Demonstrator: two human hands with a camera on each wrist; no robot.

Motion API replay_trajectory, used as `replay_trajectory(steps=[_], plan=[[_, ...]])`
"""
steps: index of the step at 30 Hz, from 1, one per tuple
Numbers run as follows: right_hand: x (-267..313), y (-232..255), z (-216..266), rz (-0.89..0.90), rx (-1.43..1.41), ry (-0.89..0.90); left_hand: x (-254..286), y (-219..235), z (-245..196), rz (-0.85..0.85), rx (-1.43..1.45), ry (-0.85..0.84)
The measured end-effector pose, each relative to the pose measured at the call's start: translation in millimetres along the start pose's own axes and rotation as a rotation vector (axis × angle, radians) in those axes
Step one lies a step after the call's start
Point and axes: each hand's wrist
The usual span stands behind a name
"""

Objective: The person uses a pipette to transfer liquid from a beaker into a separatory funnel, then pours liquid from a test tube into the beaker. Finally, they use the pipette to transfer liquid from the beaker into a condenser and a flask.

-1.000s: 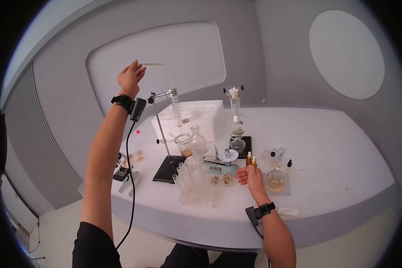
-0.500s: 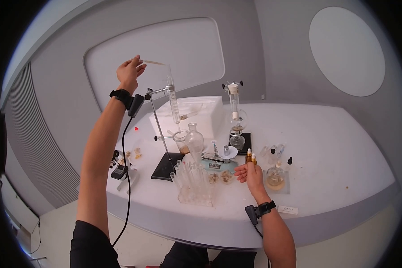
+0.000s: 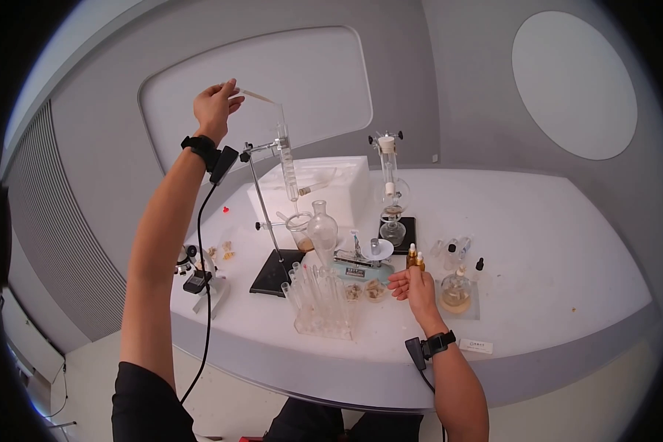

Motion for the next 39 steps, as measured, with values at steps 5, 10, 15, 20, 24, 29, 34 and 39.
replay_trajectory(steps=[5,10,15,20,24,29,34,39], plan=[[0.6,-0.5,0.8,-0.002,-0.002,0.001,-2.1,-1.1,-0.1,0.009,-0.033,-0.011],[-0.2,0.2,-0.9,0.000,-0.001,0.001,-2.9,-2.4,-3.3,0.004,-0.065,-0.016],[-0.2,-0.3,-0.4,-0.002,-0.001,0.000,-3.7,-2.8,-5.3,0.032,-0.102,-0.001],[-0.3,0.0,-1.1,-0.006,-0.010,-0.006,-4.0,-4.1,-6.2,0.027,-0.121,-0.008],[0.1,-0.3,-0.3,-0.005,-0.007,0.001,-5.2,-4.7,-7.5,0.028,-0.140,-0.017],[1.0,-0.6,1.0,-0.005,0.002,0.000,-4.6,-7.0,-9.4,0.034,-0.146,-0.020],[0.8,-0.6,1.0,-0.006,-0.001,-0.005,-5.3,-8.7,-11.3,0.026,-0.176,-0.023],[-0.3,-0.1,-0.7,-0.007,-0.003,-0.002,-2.7,-10.3,-16.1,0.031,-0.201,-0.022]])
Point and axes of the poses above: each hand's wrist, its own x-axis away from the middle knuckle, its own y-axis out of the back of the hand, z = x × y, and after that the axes turned 14 degrees about z, right-handed
